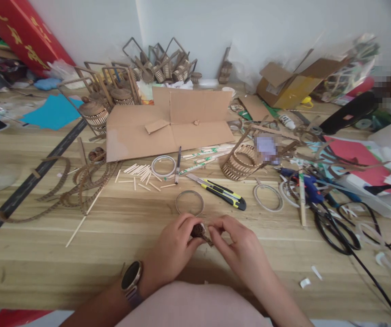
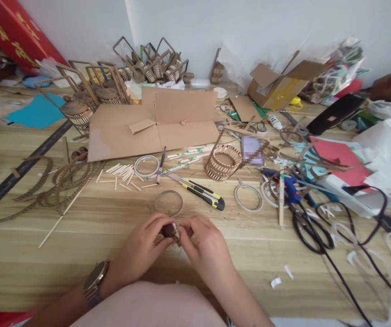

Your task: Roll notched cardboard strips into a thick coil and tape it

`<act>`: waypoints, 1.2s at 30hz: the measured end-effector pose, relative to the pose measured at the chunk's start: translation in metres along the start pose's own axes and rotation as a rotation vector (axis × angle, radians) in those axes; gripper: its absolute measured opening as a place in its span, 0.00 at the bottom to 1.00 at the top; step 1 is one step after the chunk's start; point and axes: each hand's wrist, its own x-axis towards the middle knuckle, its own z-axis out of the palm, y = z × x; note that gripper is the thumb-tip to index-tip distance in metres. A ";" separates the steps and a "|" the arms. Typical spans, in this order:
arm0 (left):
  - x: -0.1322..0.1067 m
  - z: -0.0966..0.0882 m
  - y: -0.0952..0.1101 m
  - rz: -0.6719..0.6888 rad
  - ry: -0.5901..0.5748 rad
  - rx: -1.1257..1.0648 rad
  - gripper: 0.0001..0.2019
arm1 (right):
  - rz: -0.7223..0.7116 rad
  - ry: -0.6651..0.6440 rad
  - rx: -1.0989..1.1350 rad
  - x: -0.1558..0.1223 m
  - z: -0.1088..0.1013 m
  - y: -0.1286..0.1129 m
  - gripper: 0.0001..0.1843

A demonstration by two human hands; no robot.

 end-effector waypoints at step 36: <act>-0.001 0.002 0.006 -0.133 -0.122 -0.128 0.22 | 0.272 0.321 -0.474 -0.021 -0.039 0.066 0.07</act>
